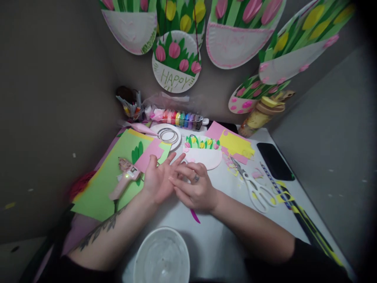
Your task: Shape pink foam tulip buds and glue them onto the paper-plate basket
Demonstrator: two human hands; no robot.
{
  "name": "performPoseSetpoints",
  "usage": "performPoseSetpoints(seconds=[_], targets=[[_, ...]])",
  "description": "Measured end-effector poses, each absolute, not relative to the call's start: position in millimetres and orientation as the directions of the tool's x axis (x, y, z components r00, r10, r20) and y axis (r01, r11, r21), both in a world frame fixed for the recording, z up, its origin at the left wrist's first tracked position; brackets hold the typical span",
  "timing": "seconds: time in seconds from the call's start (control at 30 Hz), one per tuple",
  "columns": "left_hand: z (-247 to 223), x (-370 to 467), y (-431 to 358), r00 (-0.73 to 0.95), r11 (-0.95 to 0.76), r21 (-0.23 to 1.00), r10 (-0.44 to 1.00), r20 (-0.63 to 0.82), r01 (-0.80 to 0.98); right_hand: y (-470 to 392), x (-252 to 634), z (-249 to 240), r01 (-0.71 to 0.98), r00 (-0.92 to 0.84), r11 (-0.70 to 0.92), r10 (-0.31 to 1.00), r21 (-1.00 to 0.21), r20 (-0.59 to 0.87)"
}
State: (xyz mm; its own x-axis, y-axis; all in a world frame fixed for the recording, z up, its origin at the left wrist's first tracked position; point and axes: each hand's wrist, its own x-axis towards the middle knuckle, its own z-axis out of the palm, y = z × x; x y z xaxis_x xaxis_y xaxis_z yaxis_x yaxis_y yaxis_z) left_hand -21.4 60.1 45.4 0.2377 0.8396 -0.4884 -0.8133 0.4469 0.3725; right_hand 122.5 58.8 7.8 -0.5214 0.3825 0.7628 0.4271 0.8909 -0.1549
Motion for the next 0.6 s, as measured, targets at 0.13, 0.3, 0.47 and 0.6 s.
performPoseSetpoints(seconds=[0.13, 0.3, 0.47, 0.6], targets=[[46.1, -21.1, 60.2, 0.234, 0.460, 0.373, 0.826, -0.512, -0.806, 59.5, 122.6, 7.0, 0.431, -0.520, 0.884, 0.405, -0.178, 0.752], [45.7, -23.1, 62.0, 0.224, 0.428, 0.365, 0.846, -0.483, -0.827, 60.4, 122.0, 4.8, 0.420, -0.530, 0.892, 0.392, -0.168, 0.752], [42.1, -24.0, 63.4, 0.240, 0.443, 0.351, 0.836, -0.494, -0.825, 59.2, 119.2, 5.2, 0.466, -0.498, 0.867, 0.423, -0.178, 0.757], [39.8, -23.9, 63.3, 0.221, 0.429, 0.366, 0.844, -0.489, -0.826, 58.5, 117.0, 6.0, 0.435, -0.506, 0.886, 0.387, -0.160, 0.771]])
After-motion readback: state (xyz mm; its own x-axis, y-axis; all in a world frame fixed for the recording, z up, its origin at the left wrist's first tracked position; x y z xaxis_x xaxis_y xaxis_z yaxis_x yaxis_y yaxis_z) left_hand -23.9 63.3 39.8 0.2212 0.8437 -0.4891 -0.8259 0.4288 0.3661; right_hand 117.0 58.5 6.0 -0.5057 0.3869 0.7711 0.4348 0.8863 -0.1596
